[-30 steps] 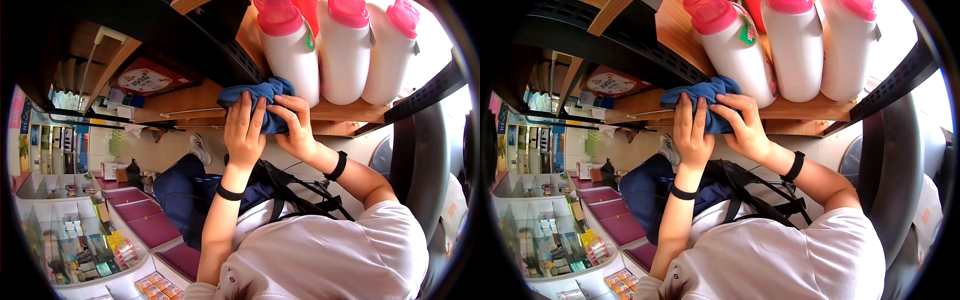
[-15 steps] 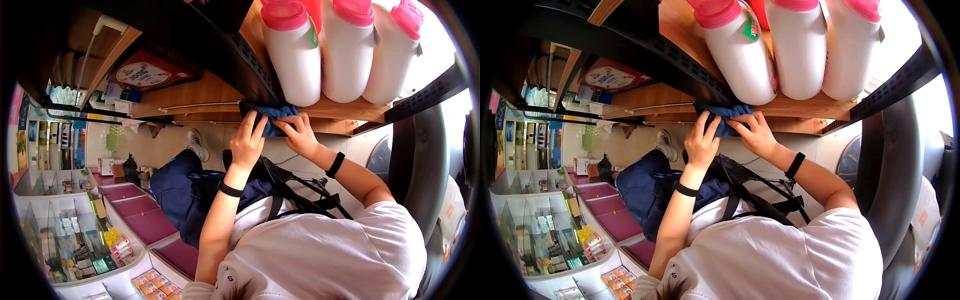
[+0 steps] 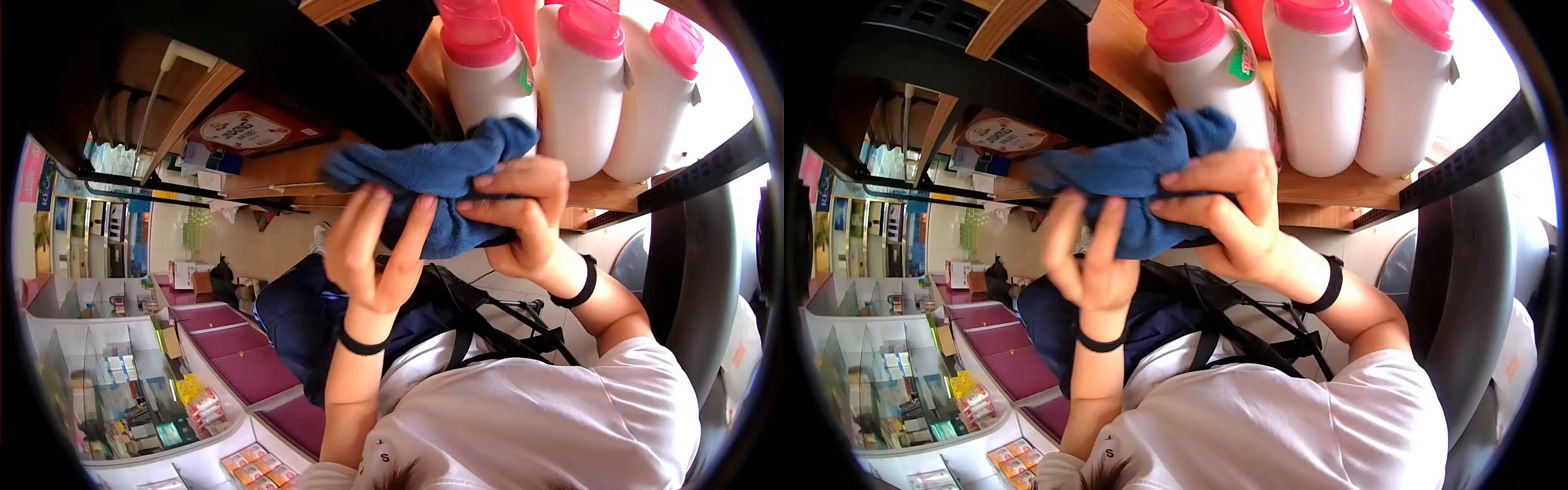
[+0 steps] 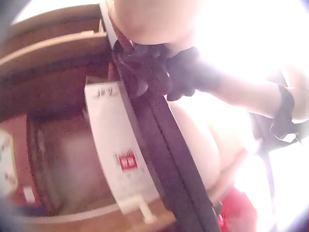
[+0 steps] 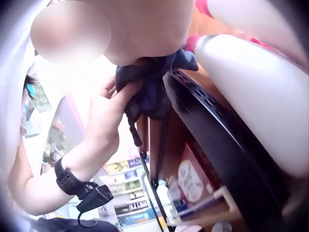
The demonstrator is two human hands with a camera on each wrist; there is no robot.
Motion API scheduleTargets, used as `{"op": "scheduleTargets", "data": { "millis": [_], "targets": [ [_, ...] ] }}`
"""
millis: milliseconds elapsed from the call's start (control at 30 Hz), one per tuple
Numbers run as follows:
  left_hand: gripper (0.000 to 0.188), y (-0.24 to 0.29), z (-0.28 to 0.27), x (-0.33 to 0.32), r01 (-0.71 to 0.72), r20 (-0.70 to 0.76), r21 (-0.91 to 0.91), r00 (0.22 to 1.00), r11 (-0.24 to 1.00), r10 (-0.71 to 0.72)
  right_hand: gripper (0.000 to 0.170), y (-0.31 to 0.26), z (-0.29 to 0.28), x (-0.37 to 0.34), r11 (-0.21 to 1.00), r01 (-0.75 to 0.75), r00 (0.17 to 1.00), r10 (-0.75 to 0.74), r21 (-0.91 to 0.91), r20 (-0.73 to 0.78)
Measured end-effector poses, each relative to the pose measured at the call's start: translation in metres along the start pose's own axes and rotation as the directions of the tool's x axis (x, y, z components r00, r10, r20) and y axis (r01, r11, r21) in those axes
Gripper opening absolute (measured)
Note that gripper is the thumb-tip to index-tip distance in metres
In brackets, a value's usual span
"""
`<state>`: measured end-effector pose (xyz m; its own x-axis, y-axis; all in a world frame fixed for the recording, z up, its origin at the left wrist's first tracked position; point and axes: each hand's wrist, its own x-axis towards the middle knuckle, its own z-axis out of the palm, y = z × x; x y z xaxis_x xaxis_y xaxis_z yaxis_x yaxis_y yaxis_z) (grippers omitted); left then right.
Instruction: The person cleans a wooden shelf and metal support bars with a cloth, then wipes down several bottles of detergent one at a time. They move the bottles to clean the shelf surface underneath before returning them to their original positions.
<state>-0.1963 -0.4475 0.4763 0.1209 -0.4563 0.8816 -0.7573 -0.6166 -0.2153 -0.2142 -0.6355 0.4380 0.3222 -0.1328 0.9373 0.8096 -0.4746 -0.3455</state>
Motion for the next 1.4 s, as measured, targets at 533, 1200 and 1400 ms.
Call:
{"op": "scheduleTargets", "data": {
  "millis": [533, 1200, 1400],
  "targets": [
    [0.044, -0.006, 0.018, 0.011, 0.020, 0.156, 0.097, 0.987, 0.995, -0.035, 0.056, 0.017, 0.032, 0.004, 0.977, -0.212, 0.977, 0.211, -0.015, -0.043],
    [0.035, 0.011, 0.007, 0.059, -0.196, 0.163, 0.255, 0.974, 0.947, 0.158, 0.049, 0.024, -0.010, 0.039, 0.998, -0.025, 0.976, 0.038, 0.061, -0.216],
    [0.033, 0.012, 0.012, 0.100, -0.200, 0.064, 0.395, 0.980, 0.897, 0.190, 0.061, 0.024, 0.031, 0.094, 0.946, -0.101, 0.925, 0.203, 0.308, -0.322]
  ]
}}
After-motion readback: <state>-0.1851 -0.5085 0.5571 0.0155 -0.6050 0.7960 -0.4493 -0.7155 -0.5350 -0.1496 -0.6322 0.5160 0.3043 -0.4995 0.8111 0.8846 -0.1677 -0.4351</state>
